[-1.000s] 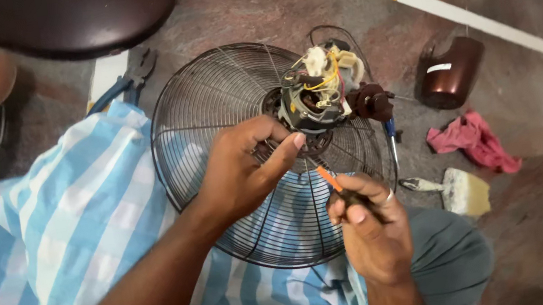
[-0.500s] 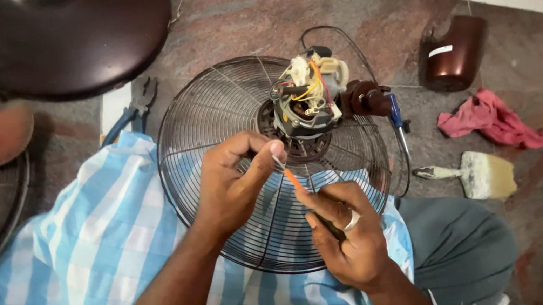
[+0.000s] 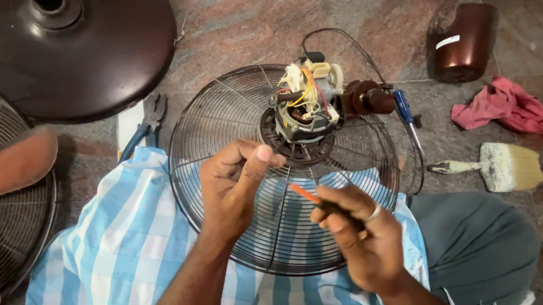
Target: The person sits on the floor and uses screwdrivers to work on the motor housing and internal wiring of a disassembled electric fan. They remove the fan blades, adjust components within the motor assembly, and handle the fan cage and blades.
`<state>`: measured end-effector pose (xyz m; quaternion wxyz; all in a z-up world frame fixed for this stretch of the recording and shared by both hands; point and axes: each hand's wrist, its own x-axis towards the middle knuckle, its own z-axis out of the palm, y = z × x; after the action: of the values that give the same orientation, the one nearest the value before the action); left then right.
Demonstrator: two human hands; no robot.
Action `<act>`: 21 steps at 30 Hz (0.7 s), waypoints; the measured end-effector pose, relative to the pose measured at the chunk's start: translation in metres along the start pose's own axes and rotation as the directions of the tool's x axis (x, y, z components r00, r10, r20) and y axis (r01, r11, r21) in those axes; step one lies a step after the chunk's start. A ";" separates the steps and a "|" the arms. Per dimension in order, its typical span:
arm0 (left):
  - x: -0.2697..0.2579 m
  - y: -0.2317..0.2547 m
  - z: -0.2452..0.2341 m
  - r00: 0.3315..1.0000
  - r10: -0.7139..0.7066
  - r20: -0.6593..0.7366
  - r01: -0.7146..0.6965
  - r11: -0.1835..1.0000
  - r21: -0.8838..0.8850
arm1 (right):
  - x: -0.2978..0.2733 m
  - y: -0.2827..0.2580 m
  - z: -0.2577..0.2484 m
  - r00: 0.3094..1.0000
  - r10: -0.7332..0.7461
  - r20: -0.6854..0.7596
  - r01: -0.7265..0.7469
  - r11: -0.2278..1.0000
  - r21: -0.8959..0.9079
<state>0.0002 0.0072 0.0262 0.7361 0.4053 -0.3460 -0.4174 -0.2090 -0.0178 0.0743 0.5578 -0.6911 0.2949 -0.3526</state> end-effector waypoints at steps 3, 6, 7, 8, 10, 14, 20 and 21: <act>-0.001 0.000 0.001 1.000 0.003 0.009 -0.003 1.000 -0.027 | 0.000 0.003 0.000 1.000 -0.001 0.000 0.001 0.982 0.190; -0.004 0.002 0.002 1.000 0.005 0.027 -0.004 1.000 -0.013 | 0.003 0.010 0.004 0.998 0.046 0.050 -0.058 0.957 0.285; -0.004 0.003 0.002 0.999 0.006 0.033 -0.006 1.000 0.002 | 0.003 0.011 0.005 0.992 0.111 0.058 -0.123 0.955 0.270; -0.004 0.004 0.003 0.999 0.014 0.034 -0.015 1.000 0.020 | 0.003 0.012 0.005 0.982 0.176 0.069 -0.188 0.949 0.255; -0.003 0.005 0.002 0.999 0.030 0.036 -0.032 0.998 0.057 | 0.003 0.012 0.004 0.957 0.274 0.092 -0.288 0.930 0.228; -0.002 0.007 0.001 0.999 0.014 0.035 -0.017 0.996 0.092 | 0.003 0.013 -0.001 0.905 0.404 0.131 -0.425 0.874 0.236; 0.000 0.009 0.001 1.000 0.000 0.019 0.000 0.999 0.043 | 0.004 0.011 -0.002 0.912 0.407 0.049 -0.403 0.871 0.281; 0.000 0.009 0.001 1.000 0.010 0.020 -0.011 0.997 0.077 | 0.004 0.010 0.001 0.929 0.371 0.016 -0.362 0.894 0.264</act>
<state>0.0025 0.0098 0.0348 0.7186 0.4276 -0.3711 -0.4039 -0.2064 -0.0227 0.0655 0.6955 -0.5369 0.3800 -0.2892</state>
